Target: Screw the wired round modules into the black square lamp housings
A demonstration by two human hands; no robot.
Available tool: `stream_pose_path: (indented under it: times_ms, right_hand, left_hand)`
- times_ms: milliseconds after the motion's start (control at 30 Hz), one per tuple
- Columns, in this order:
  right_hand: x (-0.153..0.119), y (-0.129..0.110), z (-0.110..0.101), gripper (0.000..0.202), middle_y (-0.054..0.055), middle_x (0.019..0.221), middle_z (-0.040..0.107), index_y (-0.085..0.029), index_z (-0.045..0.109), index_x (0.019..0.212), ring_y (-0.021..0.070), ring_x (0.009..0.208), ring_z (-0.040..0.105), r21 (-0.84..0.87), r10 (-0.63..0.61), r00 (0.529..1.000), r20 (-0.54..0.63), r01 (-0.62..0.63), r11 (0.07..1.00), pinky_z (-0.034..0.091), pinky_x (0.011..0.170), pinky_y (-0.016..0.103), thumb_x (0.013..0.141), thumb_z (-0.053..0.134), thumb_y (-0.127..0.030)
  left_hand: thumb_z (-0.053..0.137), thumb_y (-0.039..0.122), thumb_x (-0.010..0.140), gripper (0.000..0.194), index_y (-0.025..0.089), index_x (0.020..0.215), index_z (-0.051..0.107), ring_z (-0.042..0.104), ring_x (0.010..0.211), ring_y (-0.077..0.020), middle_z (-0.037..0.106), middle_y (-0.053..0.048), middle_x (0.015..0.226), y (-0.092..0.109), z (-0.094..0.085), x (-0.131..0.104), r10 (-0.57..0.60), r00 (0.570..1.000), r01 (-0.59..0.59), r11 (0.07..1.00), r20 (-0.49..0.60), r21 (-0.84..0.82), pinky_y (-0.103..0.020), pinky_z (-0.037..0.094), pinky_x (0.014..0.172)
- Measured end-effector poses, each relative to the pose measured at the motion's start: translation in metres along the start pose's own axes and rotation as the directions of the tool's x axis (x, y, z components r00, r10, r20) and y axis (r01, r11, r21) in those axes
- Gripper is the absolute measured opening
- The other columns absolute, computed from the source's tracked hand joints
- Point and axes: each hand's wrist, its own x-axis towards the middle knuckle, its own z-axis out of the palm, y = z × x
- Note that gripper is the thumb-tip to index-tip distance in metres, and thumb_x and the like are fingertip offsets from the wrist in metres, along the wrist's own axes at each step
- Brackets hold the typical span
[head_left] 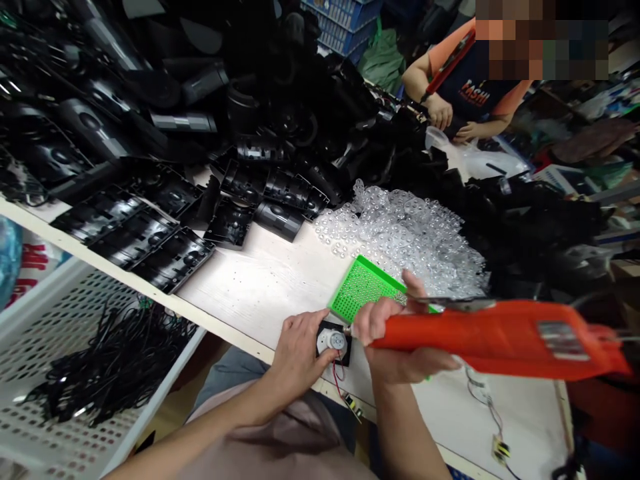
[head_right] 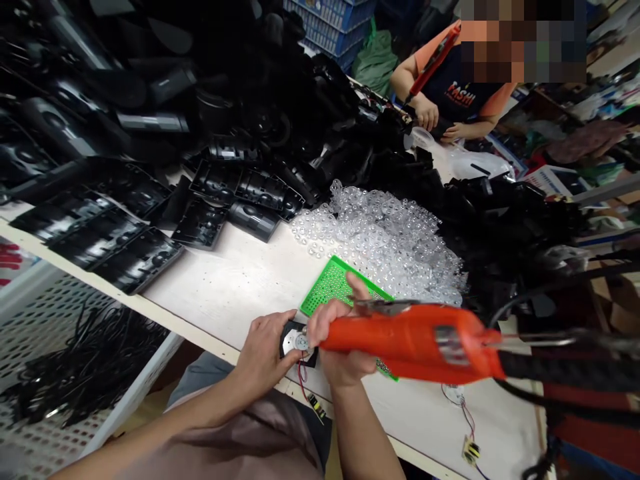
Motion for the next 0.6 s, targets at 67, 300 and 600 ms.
stream_pose_path:
  times_ms: [67, 300, 600]
  right_hand:
    - [-0.015, 0.007, 0.002, 0.077, -0.008, 0.046, 0.048, -0.028, 0.058, 0.111, 0.0114, 0.032, 0.037, -0.032, 0.027, 1.000, -0.002, -0.027, 0.999, 0.032, 0.036, 0.026, 0.055, 0.067, -0.079]
    - [-0.028, 0.027, -0.001, 0.074, -0.009, 0.046, 0.046, -0.028, 0.060, 0.108, 0.0112, 0.033, 0.037, -0.074, -0.009, 1.000, 0.005, 0.010, 0.997, 0.033, 0.037, 0.025, 0.056, 0.064, -0.080]
    - [-0.032, 0.033, -0.002, 0.062, -0.008, 0.049, 0.045, -0.029, 0.059, 0.102, 0.0115, 0.036, 0.037, -0.106, 0.004, 0.997, 0.076, 0.004, 0.994, 0.034, 0.038, 0.025, 0.062, 0.063, -0.077]
  left_hand:
    - [0.067, 0.033, 0.081, 0.061, 0.020, 0.134, 0.039, 0.058, 0.108, -0.0276, 0.063, -0.010, 0.118, 0.000, 0.000, 0.000, -0.003, 1.000, 0.003, 1.000, 0.003, -0.005, -0.044, 0.040, 0.090]
    - [0.063, 0.035, 0.084, 0.057, 0.018, 0.133, 0.040, 0.057, 0.109, -0.0277, 0.062, -0.011, 0.119, 0.001, 0.001, 0.001, -0.018, 0.999, 0.018, 1.000, 0.027, -0.005, -0.044, 0.039, 0.091]
    - [0.058, 0.033, 0.087, 0.050, 0.017, 0.132, 0.041, 0.057, 0.107, -0.0263, 0.063, -0.010, 0.115, 0.002, -0.001, 0.000, -0.003, 1.000, 0.003, 1.000, 0.010, -0.010, -0.043, 0.040, 0.090]
